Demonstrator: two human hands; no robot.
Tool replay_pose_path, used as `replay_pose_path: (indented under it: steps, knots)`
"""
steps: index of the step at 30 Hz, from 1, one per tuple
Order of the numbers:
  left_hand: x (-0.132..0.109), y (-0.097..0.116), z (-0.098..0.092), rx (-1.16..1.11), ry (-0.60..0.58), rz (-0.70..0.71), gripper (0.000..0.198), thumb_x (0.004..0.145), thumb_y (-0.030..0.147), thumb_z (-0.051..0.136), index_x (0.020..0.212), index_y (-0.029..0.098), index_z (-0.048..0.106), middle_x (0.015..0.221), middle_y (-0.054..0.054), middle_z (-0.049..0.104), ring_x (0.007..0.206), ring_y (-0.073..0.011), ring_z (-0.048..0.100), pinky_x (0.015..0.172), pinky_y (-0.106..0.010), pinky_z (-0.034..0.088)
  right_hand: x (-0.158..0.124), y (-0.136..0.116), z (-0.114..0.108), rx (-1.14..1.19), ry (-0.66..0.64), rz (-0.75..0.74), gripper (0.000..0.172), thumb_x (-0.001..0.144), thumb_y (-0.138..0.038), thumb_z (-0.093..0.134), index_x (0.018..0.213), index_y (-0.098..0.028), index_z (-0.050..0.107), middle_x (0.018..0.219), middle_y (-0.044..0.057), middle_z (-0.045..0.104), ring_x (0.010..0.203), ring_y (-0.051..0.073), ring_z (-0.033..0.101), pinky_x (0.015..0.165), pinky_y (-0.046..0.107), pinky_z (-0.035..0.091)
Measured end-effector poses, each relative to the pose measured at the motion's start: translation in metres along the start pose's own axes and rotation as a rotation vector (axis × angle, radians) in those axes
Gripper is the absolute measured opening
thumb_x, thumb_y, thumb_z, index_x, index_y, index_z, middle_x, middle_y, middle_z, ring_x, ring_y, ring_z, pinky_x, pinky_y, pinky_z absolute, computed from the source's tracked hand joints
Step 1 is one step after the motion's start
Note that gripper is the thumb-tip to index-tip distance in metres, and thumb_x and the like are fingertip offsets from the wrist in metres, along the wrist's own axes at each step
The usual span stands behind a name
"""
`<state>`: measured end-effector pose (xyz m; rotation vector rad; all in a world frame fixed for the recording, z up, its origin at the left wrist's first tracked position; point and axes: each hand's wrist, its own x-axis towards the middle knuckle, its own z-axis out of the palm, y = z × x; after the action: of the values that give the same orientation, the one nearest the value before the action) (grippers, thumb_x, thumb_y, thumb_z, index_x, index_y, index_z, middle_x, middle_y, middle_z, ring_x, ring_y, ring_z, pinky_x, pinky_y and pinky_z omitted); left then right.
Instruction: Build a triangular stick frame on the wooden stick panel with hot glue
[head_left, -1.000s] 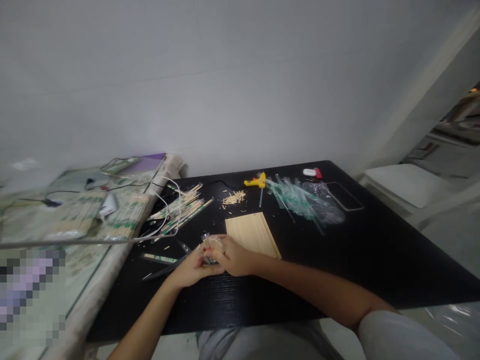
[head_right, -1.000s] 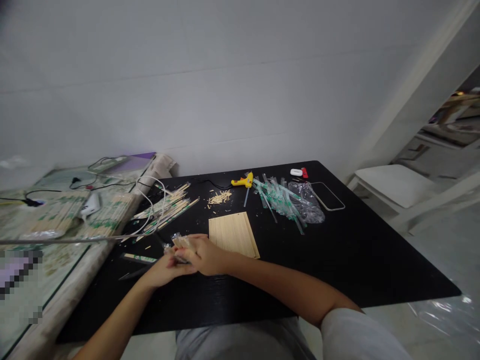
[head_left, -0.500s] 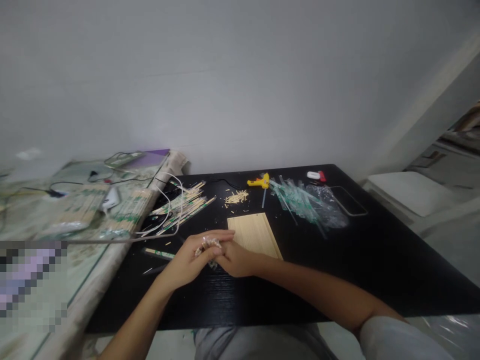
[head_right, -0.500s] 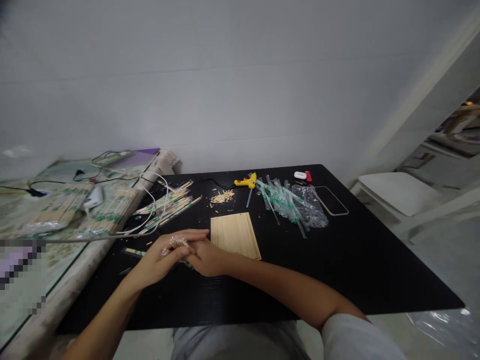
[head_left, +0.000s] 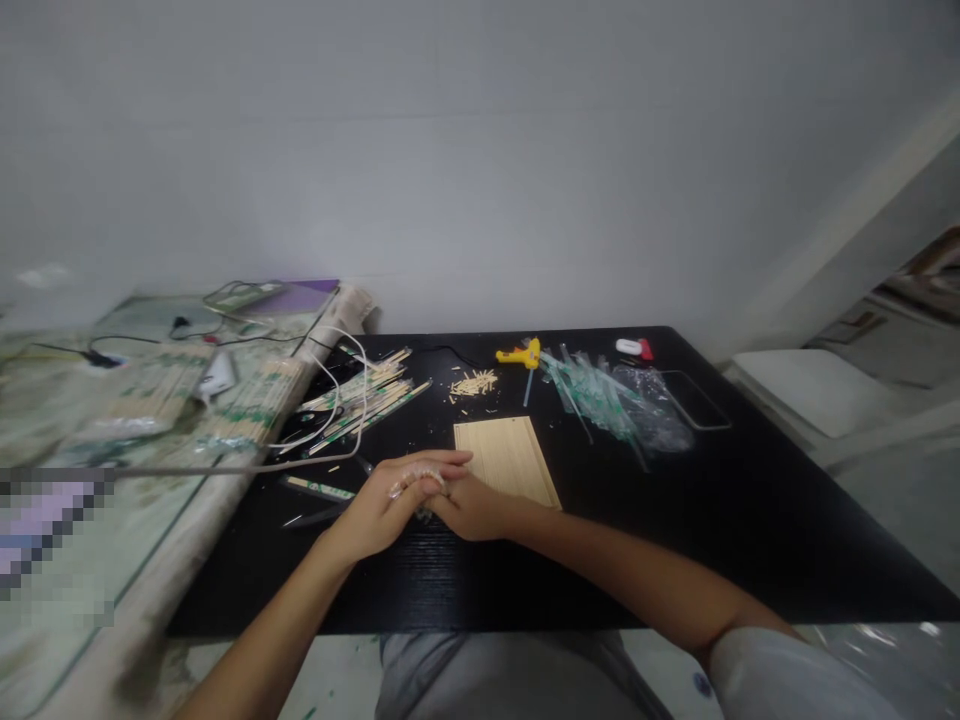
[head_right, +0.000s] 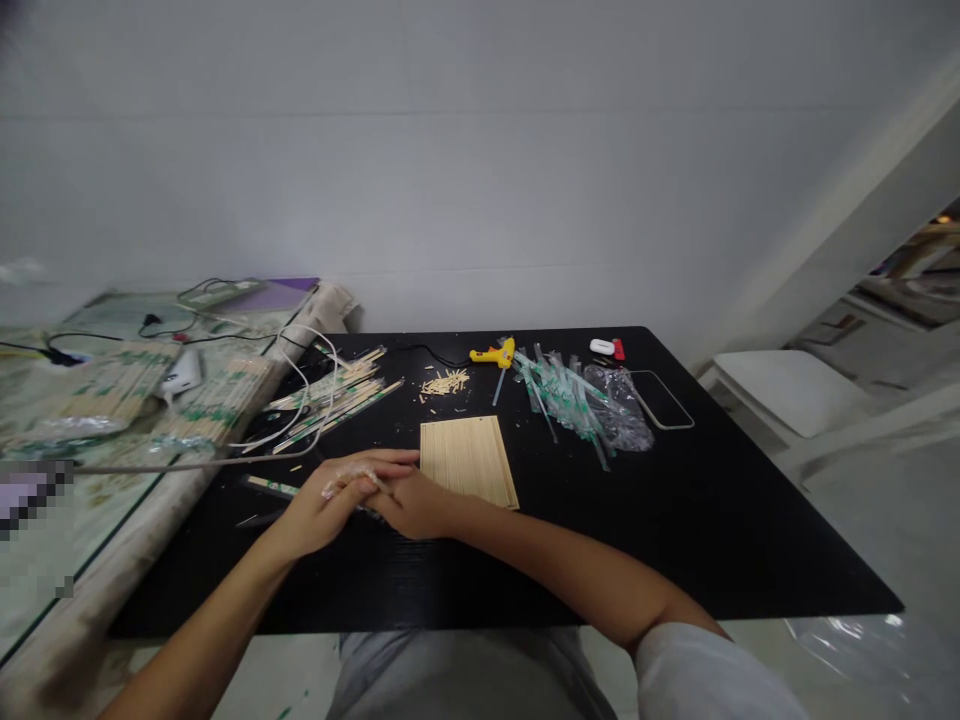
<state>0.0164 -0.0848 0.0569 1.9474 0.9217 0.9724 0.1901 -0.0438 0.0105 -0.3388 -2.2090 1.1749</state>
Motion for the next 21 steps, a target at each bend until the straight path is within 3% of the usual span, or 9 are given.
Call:
replay_pose_path:
  steps: [10,14,17,21]
  knots:
    - [-0.009,-0.030,0.014,-0.036,-0.039,-0.101,0.040,0.106,0.040,0.047,0.125,0.021,0.078,0.134,-0.013,0.072,0.129,-0.0283,0.066,0.116,-0.042,0.047,-0.009,0.022,0.011,0.032,0.031,0.008,0.035,0.105,-0.027,0.038,0.125,-0.014,0.063,0.125,0.016,0.070,0.125,0.025,0.062,0.113,0.047,0.045]
    - [-0.011,-0.020,0.007,-0.056,-0.032,-0.156,0.035,0.101,0.040,0.059,0.123,0.020,0.078,0.128,-0.014,0.075,0.119,-0.0281,0.070,0.108,-0.040,0.052,-0.008,0.020,0.012,0.037,0.037,-0.042,0.036,0.105,-0.030,0.039,0.127,-0.015,0.063,0.132,0.017,0.068,0.133,0.026,0.058,0.117,0.047,0.042]
    - [-0.007,-0.009,0.001,-0.109,0.005,-0.168,0.036,0.089,0.040,0.077,0.118,0.018,0.079,0.126,-0.015,0.076,0.111,-0.0277,0.072,0.099,-0.037,0.056,-0.007,0.018,0.011,0.056,0.038,-0.095,0.036,0.104,-0.027,0.042,0.130,-0.013,0.061,0.133,0.018,0.067,0.131,0.026,0.060,0.115,0.046,0.045]
    - [-0.001,0.000,0.005,-0.239,0.095,-0.219,0.036,0.082,0.047,0.083,0.098,0.015,0.082,0.096,-0.013,0.081,0.087,-0.0246,0.076,0.081,-0.031,0.060,-0.011,0.023,0.014,0.009,0.026,0.030,0.036,0.104,-0.028,0.042,0.134,-0.016,0.059,0.131,0.015,0.069,0.126,0.025,0.063,0.113,0.043,0.047]
